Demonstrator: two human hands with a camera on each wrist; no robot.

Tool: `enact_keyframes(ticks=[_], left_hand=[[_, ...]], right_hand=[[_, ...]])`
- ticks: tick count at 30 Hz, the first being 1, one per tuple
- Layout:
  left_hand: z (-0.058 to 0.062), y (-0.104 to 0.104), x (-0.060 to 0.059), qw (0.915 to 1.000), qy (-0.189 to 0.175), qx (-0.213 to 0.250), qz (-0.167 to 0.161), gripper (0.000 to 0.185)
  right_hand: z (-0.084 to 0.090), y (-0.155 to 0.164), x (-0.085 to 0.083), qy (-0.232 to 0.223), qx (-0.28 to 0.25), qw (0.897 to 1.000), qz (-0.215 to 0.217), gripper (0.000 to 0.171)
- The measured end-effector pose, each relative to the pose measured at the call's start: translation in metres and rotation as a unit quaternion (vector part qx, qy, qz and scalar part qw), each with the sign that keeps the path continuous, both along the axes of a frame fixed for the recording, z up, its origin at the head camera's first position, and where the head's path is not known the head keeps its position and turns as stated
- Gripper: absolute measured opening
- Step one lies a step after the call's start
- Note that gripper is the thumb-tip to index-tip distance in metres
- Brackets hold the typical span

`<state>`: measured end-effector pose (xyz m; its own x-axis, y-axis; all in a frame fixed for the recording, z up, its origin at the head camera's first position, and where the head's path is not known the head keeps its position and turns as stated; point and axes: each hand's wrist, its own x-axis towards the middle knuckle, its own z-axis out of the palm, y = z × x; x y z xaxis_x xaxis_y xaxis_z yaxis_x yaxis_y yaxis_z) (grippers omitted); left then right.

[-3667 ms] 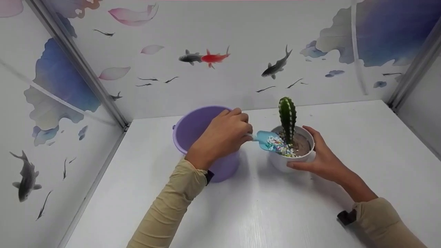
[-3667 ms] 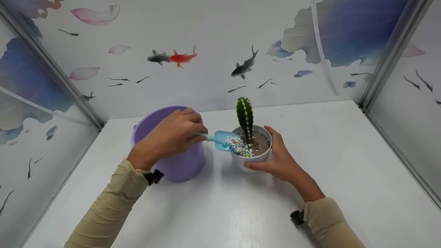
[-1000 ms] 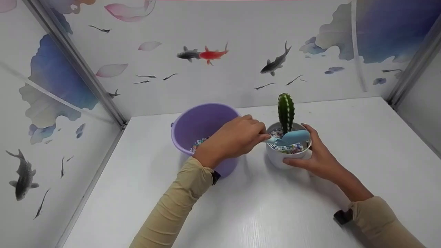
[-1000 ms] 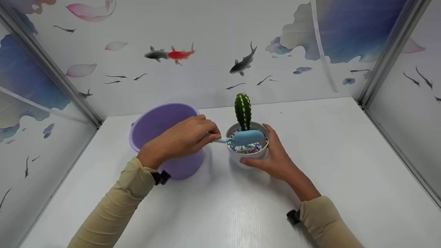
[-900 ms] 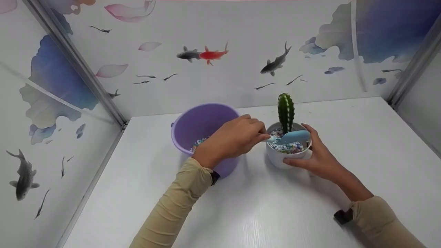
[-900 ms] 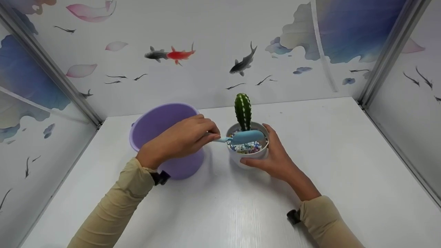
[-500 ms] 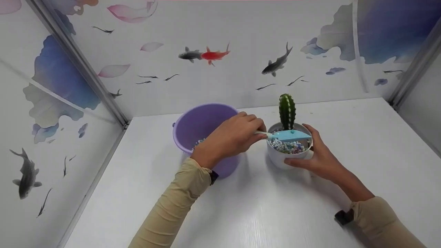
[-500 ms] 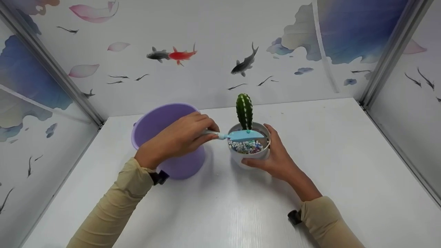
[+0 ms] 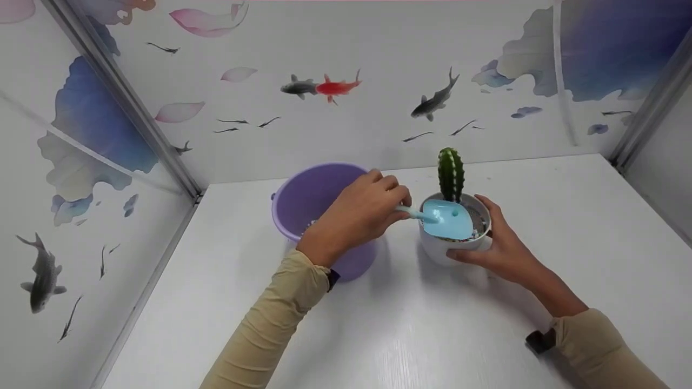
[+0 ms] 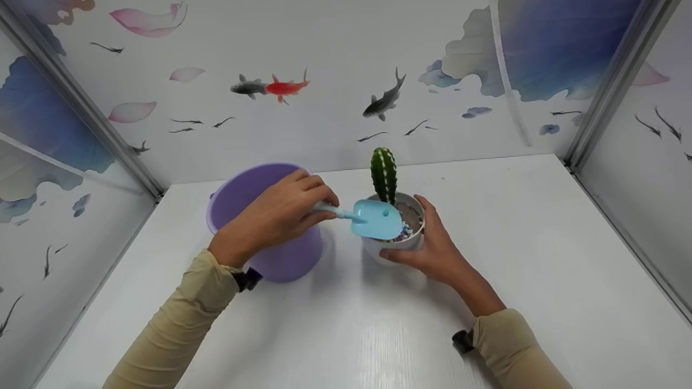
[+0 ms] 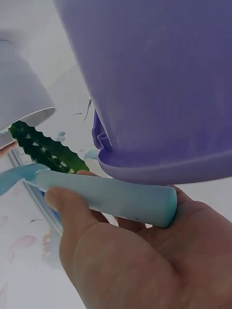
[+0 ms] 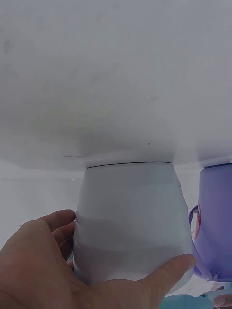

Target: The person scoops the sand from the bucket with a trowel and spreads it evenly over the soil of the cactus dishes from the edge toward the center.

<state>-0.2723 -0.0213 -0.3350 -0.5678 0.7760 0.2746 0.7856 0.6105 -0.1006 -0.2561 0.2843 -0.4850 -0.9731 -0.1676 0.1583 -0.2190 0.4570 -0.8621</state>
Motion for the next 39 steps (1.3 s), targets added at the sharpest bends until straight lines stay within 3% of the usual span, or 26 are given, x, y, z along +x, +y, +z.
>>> enact_keyframes(ticks=[7, 17, 20, 30, 34, 39], left_hand=[[-0.002, 0.0, 0.003, 0.9957, 0.088, -0.006, 0.028, 0.022], [-0.002, -0.003, 0.004, 0.9904, 0.129, 0.0, 0.048, 0.024], [-0.001, -0.007, 0.004, 0.9911, 0.124, 0.016, 0.045, 0.023], [-0.002, -0.03, 0.003, 0.9925, 0.053, 0.104, 0.036, 0.02], [-0.005, -0.044, 0.004, 0.9889, 0.046, 0.136, 0.04, 0.02], [-0.006, -0.064, 0.002, 0.9823, 0.035, 0.176, 0.053, 0.02]], right_hand=[[0.0, 0.001, 0.001, -0.009, -0.009, 1.0, 0.006, 0.128], [-0.001, 0.0, 0.002, -0.009, -0.01, 1.0, 0.006, 0.126], [0.0, 0.001, 0.002, -0.01, -0.01, 1.0, 0.006, 0.127], [0.003, 0.001, 0.004, 0.002, 0.009, 1.0, -0.006, 0.138], [0.013, 0.002, 0.005, 0.059, 0.014, 0.998, -0.025, 0.137], [0.032, 0.003, 0.01, 0.142, -0.021, 0.988, -0.062, 0.113]])
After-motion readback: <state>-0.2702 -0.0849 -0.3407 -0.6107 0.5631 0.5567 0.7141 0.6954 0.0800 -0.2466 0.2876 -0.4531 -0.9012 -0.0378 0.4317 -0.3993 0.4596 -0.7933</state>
